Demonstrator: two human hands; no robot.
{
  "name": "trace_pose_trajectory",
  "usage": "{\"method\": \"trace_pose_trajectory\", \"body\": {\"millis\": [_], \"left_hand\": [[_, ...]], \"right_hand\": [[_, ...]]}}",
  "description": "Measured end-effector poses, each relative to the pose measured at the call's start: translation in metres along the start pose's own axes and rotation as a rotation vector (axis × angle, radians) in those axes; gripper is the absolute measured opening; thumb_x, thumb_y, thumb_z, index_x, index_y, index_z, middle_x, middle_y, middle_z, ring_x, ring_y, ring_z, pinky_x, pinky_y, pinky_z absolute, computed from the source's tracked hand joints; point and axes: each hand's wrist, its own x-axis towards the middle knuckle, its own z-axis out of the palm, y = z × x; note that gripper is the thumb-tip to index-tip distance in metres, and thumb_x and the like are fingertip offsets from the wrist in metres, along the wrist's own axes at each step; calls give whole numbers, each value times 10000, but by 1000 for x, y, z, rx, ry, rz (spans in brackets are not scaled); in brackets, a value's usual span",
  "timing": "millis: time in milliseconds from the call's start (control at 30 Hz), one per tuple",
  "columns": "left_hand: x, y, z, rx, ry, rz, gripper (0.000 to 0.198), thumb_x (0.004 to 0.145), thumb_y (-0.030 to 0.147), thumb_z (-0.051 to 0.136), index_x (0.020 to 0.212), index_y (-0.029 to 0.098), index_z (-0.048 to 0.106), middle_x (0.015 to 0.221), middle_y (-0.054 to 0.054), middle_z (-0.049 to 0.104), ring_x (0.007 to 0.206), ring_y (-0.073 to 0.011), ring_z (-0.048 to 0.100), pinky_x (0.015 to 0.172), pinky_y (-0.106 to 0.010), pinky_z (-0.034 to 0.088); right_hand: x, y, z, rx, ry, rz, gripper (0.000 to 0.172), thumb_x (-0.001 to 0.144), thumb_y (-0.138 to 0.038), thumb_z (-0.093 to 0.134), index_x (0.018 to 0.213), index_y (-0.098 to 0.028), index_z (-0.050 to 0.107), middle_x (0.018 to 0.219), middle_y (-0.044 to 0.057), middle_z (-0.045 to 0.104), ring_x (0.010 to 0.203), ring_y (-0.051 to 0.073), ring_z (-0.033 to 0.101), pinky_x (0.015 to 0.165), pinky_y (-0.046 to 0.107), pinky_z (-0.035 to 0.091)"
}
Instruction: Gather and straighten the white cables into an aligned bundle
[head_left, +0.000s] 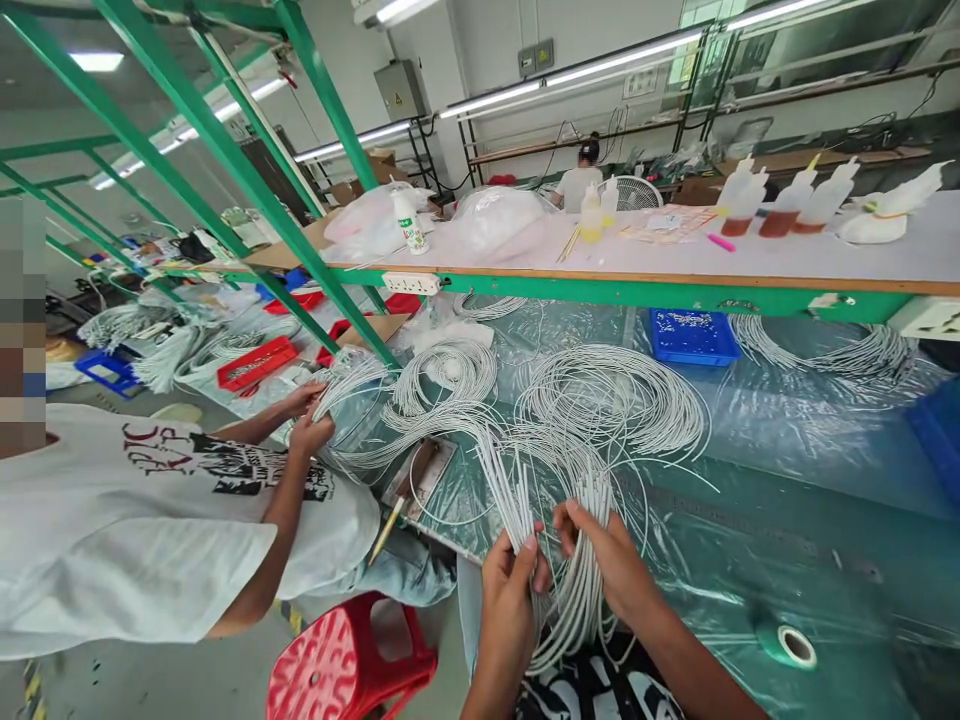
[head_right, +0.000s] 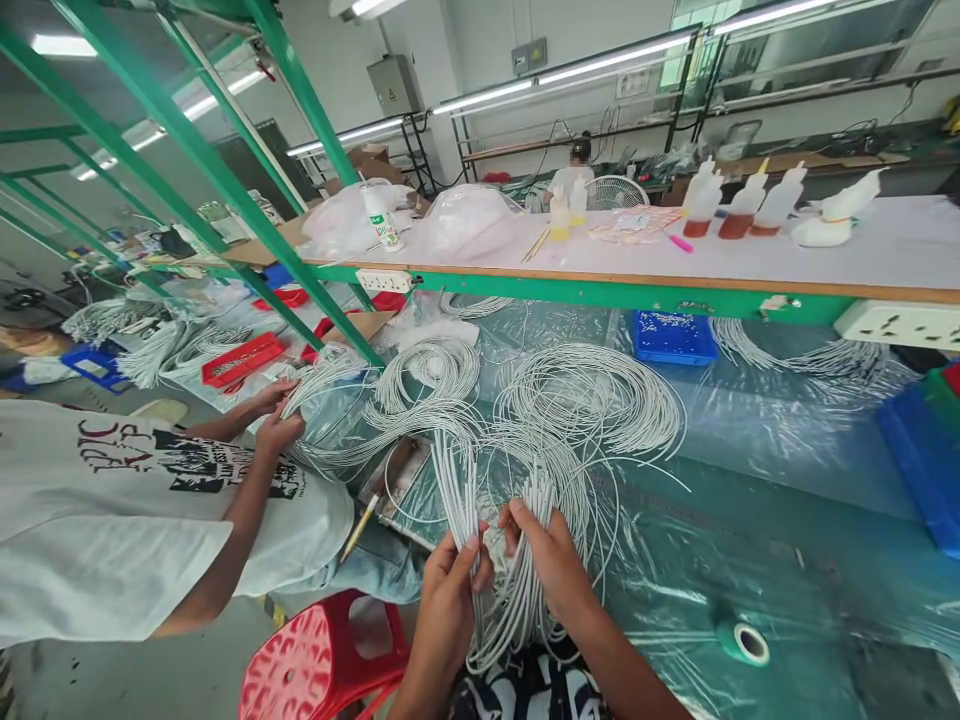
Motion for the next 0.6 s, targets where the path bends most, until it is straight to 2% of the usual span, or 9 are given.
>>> {"method": "trace_pose_trajectory", "body": {"millis": [67, 100, 167, 233, 333, 467, 600], "left_hand": [[0, 0, 1, 33, 0, 7, 443, 750, 492, 796, 944, 110, 684, 580, 37, 496, 494, -59, 391, 516, -181, 306], [0, 0, 2, 54, -5, 9, 432, 766, 487, 785, 954, 112, 682, 591, 32, 511, 505, -63, 409, 530, -184, 323], [0, -2, 4, 89, -43, 11, 401, 805, 473, 752, 970, 116, 672, 592, 27, 527, 520, -75, 432, 557, -195, 359], [1, -5, 7, 108, -92, 11, 373, 846, 448, 715, 1008, 117, 658, 579, 21, 540, 531, -93, 454, 575, -211, 386], [1, -9, 9, 93, -103, -1, 409, 858, 426, 701, 1100, 104, 632, 558, 11, 558, 527, -112, 464, 574, -228, 399], [3, -9, 7, 85, -52, -3, 407, 839, 446, 715, 1066, 115, 640, 570, 20, 538, 550, -121, 465, 581, -237, 412], [5, 0, 2, 268, -87, 29, 369, 876, 453, 664, 1061, 135, 638, 754, -22, 602, 646, -141, 515, 582, -234, 435]], "right_hand": [[0, 0, 0, 5, -43, -27, 448, 863, -606, 618, 704, -187, 616, 666, 27, 604, 633, 168, 579, 690, 298, 482], [0, 1, 0, 1, -67, -31, 478, 883, -605, 590, 648, -189, 575, 608, 20, 586, 605, 164, 581, 675, 297, 484], [0, 3, 0, -15, -108, -5, 507, 885, -629, 567, 620, -202, 499, 455, -25, 476, 467, 145, 516, 546, 279, 453], [1, 6, 1, -31, -120, 41, 471, 823, -652, 625, 726, -204, 516, 393, -75, 402, 369, 124, 429, 434, 253, 384], [4, 9, 4, -73, -120, 90, 504, 755, -634, 690, 933, -188, 539, 382, -111, 395, 346, 118, 415, 400, 229, 356], [7, 11, 7, -50, -119, 86, 468, 767, -598, 686, 916, -185, 524, 374, -107, 399, 358, 127, 444, 423, 244, 407], [6, 9, 8, 63, -88, 19, 412, 783, -563, 698, 853, -197, 520, 391, -107, 386, 357, 97, 357, 400, 242, 422]]}}
